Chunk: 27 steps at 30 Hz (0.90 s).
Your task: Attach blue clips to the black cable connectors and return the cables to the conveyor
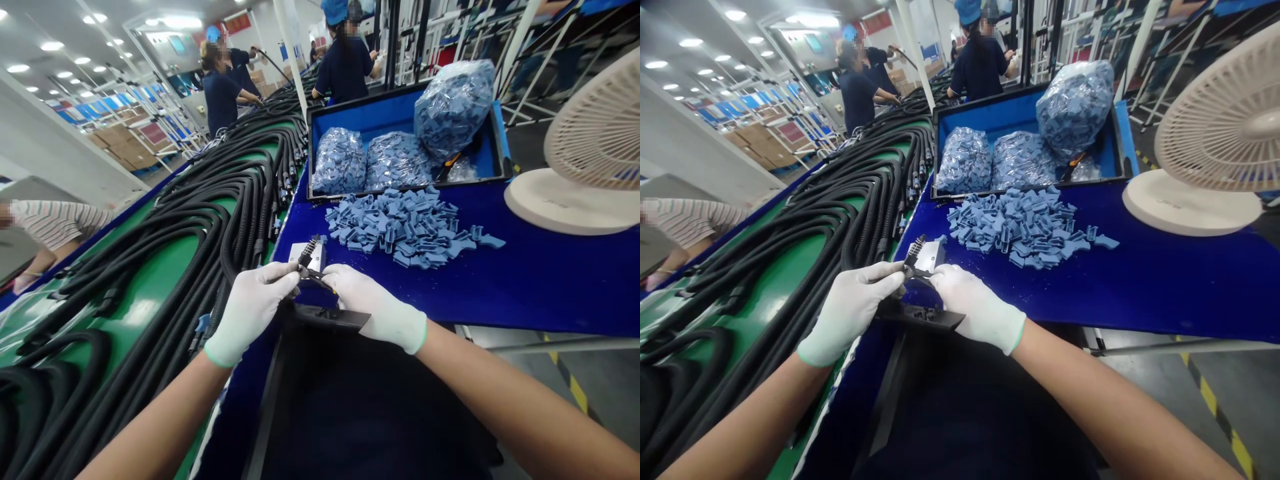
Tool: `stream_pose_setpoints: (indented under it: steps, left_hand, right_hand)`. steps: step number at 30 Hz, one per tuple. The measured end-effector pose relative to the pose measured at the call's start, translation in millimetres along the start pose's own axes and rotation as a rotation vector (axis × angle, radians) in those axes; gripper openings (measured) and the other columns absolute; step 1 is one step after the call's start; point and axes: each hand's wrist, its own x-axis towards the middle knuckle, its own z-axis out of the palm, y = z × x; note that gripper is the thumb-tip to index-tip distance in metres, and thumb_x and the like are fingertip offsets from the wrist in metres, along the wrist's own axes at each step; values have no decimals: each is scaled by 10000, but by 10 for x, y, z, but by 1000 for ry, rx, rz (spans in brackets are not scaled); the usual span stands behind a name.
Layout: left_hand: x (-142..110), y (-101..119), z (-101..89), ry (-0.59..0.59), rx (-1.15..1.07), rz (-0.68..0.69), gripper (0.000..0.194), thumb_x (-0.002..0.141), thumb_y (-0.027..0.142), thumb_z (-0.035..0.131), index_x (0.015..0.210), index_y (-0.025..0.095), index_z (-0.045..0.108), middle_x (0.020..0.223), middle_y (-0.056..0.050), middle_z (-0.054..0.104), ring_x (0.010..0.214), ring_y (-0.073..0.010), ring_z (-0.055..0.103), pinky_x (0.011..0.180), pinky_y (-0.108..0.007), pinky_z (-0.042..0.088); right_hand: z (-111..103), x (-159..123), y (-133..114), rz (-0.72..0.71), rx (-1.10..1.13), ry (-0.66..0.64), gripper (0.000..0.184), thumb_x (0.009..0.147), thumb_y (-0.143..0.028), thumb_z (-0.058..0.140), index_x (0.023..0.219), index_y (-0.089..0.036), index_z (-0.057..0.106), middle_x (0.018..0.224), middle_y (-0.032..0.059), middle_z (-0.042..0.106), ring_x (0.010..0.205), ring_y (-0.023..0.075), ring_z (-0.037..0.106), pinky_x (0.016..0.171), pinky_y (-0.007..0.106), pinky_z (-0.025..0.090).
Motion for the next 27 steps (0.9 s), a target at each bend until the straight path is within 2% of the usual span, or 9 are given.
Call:
stream_pose_setpoints:
  steps: [2,4,7,9,11,14,17,20,27]
  left_hand:
    - [92,-47,-22,-89,-108,-5,402,910,470,727,1228,235,798,1087,-62,809,986,-290,748,891,-382,580]
    - [246,-126,-30,-249,-328,-27,401,927,495,704,1230,247,788,1184,-85,787,1065,-305,739,949,-429,588]
    - [510,-264,-2,-503,-669,-65,414,927,477,703,1212,186,780,1237,-157,759,1113,-331,732,996,-501,578]
    - [641,-336,23,-574,-755,-58,413,887,405,765,1206,143,775,1215,-186,759,1053,-310,747,975,-470,586]
    - [699,-363,31,-558,-749,-43,417,837,327,823,1200,126,777,1173,-178,769,968,-259,754,926,-393,596]
    - [652,-287,0,-448,-601,-29,450,829,319,840,1232,131,775,1048,-128,793,845,-203,740,837,-319,597]
    - [525,-118,-46,-287,-285,7,486,849,392,816,1266,146,775,944,-82,806,784,-210,734,782,-318,597]
    - [435,3,-56,-175,-65,41,479,831,430,815,1230,165,802,1006,-61,824,892,-262,757,820,-328,597]
    - [421,7,20,-93,32,105,454,847,444,792,1226,193,807,1150,-47,815,1104,-299,741,998,-350,558]
  right_hand:
    - [42,-8,39,17,-73,-6,197,965,-163,590,1155,-170,641,1212,136,651,1110,269,601,992,419,506]
    - [69,-11,54,37,-144,-14,227,928,-81,542,1118,-165,632,1167,126,649,1077,255,595,964,391,500]
    - [66,-6,38,85,-210,-4,273,856,-6,486,1032,-168,617,1080,99,652,983,224,596,891,339,486]
    - [39,0,24,151,-203,8,248,855,-27,486,1018,-174,603,1001,75,659,876,203,600,799,311,474]
    - [1,5,23,222,-187,10,270,878,-78,515,1119,-168,594,970,67,678,801,197,606,729,302,453]
    - [-48,15,48,251,-211,-31,397,936,-204,577,1325,-126,551,1039,116,719,851,233,652,748,320,452]
    - [-52,43,92,268,-261,-83,287,974,-323,606,1192,-141,645,1030,127,736,894,257,674,765,330,446]
    - [10,101,160,290,-332,-66,182,968,-336,621,1045,-180,672,976,98,745,873,255,681,732,326,426]
    - [128,188,254,327,-398,-39,139,959,-321,613,1016,-205,665,938,81,748,855,258,690,692,324,408]
